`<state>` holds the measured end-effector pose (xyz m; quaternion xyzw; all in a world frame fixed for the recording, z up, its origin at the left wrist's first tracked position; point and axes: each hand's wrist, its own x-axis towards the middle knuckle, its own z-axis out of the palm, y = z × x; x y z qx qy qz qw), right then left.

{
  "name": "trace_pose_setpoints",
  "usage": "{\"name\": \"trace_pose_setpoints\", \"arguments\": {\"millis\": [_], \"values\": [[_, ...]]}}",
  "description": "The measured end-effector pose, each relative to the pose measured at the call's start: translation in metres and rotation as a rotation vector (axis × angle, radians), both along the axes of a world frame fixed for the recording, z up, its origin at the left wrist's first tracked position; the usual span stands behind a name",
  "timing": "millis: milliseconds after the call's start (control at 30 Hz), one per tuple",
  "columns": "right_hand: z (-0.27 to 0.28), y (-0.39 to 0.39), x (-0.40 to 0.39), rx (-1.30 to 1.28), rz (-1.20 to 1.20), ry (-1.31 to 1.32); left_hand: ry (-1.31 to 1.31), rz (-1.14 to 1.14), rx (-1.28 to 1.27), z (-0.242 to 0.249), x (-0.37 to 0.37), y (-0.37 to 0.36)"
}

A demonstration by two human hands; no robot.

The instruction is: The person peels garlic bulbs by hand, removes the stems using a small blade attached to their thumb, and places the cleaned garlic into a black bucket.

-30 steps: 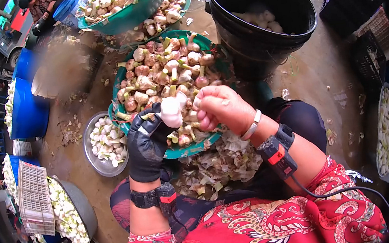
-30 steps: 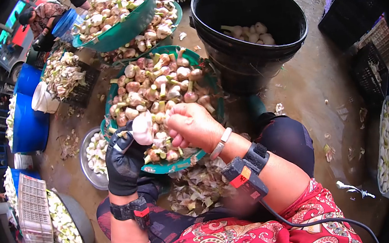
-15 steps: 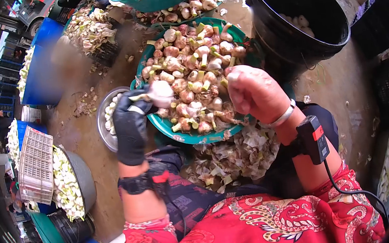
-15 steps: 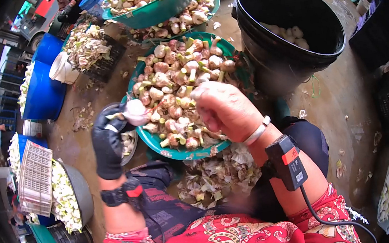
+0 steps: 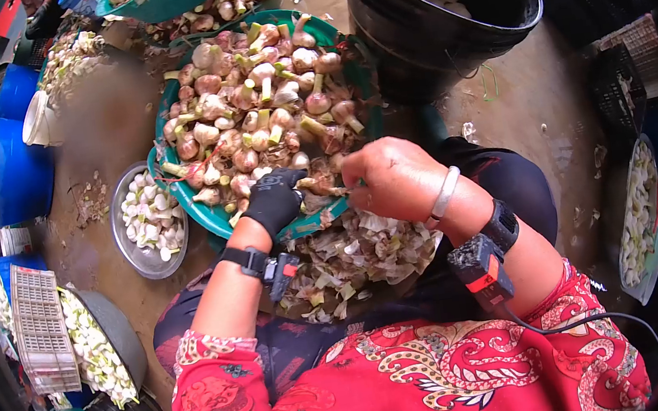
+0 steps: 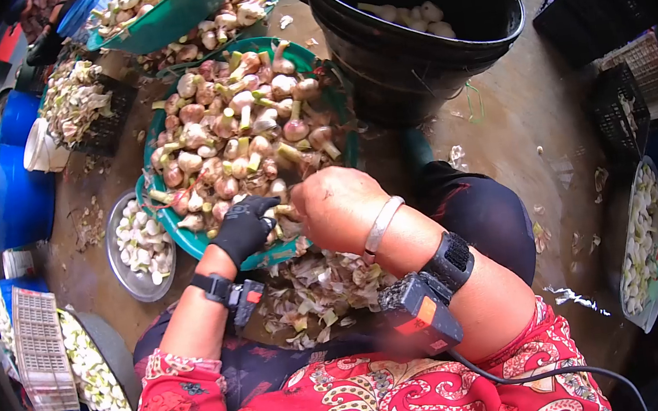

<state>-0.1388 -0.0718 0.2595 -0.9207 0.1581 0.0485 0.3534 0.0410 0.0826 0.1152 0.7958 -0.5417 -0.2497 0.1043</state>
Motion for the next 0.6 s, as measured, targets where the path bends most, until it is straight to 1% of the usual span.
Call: {"name": "trace_pose_setpoints", "arguments": {"millis": [33, 100, 133, 200, 233, 267, 300, 333, 367, 433, 500, 567, 600], "values": [[-0.001, -0.003, -0.001, -0.009, -0.095, -0.106, -0.05, -0.049, -0.012, -0.024, -0.007, -0.005], [-0.001, -0.01, 0.001, -0.086, -0.209, -0.159, -0.149, 0.06, 0.115, -0.037, -0.023, -0.022], [-0.001, -0.013, 0.001, -0.087, -0.219, -0.153, -0.157, 0.046, 0.47, -0.042, -0.023, -0.03], [0.001, -0.018, 0.001, -0.046, -0.264, -0.243, -0.112, 0.063, 0.464, -0.047, -0.021, -0.032], [0.002, -0.02, 0.002, -0.047, -0.272, -0.245, -0.069, 0.089, 0.461, -0.048, -0.017, -0.03], [0.003, -0.02, 0.003, 0.022, -0.289, -0.254, -0.034, 0.141, 0.362, -0.057, -0.008, -0.024], [0.004, -0.02, 0.004, 0.091, -0.302, -0.265, 0.251, 0.298, 0.2, -0.032, -0.004, -0.024], [0.0, -0.018, 0.006, 0.09, -0.319, -0.299, 0.488, 0.412, 0.075, -0.018, 0.002, -0.023], [0.007, -0.017, 0.008, 0.113, -0.301, -0.231, 0.722, 0.521, -0.059, -0.003, 0.007, -0.023], [-0.009, -0.011, 0.014, 0.138, -0.3, -0.379, 0.89, 0.519, -0.186, 0.065, 0.003, -0.028], [-0.02, -0.004, 0.025, 0.255, -0.274, -0.506, 0.908, 0.427, -0.253, 0.119, -0.005, -0.024], [-0.013, -0.002, 0.03, 0.895, -0.221, -0.363, 0.951, 0.451, -0.293, 0.149, -0.01, -0.01], [-0.005, 0.002, 0.032, 1.086, -0.216, -0.415, 1.233, 0.574, -0.423, 0.153, -0.016, -0.004]]}}
